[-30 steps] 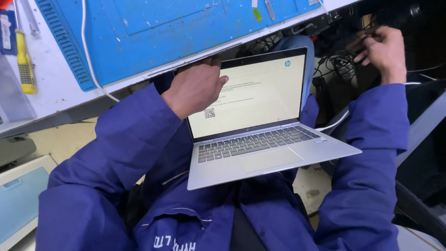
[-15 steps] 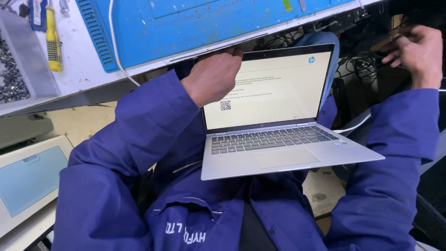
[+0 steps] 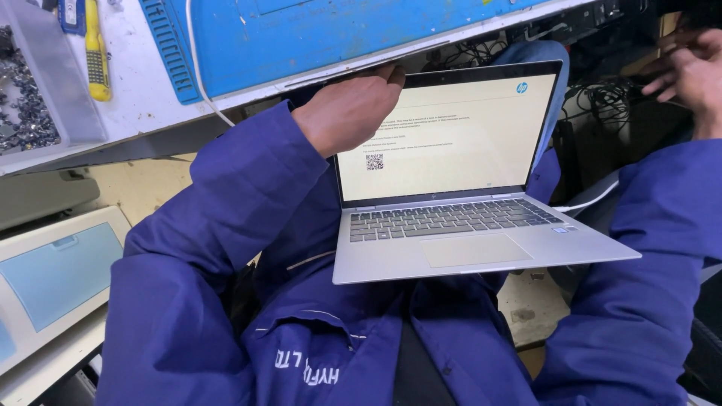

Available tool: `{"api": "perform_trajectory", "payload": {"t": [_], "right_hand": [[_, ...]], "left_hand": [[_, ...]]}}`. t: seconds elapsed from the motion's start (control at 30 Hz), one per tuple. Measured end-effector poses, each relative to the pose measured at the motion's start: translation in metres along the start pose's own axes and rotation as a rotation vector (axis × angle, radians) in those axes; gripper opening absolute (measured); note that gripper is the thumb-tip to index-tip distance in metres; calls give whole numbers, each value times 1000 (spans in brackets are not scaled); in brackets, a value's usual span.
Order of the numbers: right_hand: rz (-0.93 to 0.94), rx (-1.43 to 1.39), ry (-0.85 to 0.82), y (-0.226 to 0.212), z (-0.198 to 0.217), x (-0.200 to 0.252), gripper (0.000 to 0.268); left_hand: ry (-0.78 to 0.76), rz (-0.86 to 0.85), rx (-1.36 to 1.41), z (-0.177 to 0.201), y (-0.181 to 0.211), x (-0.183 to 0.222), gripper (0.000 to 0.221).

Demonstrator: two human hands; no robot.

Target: The person operates a laptop by opening the screen, touching the display, and interacting with the software before plugging in a power cable.

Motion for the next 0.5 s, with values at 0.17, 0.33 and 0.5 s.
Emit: {"api": "perform_trajectory", "payload": {"t": [0.17, 0.33, 0.5], "right_hand": [[15, -28, 8, 12, 3, -5, 12], [10, 16, -1, 3, 2, 0, 21], [-17, -21, -123, 59, 12, -23, 25]], "left_hand": [[-17, 18, 3, 2, 0, 1, 59], [-3, 8, -28, 0, 1, 0, 63], [-5, 8, -31, 4, 3, 2, 68]]}}
Point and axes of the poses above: each hand's wrist, its own x-axis away from the middle knuckle, its own z-axis out of the back of the hand, y = z × x, the point moved 7 cm from there along -x, towards the middle knuckle, and after that the axes turned 4 degrees about -x, right-handed, at the moved point
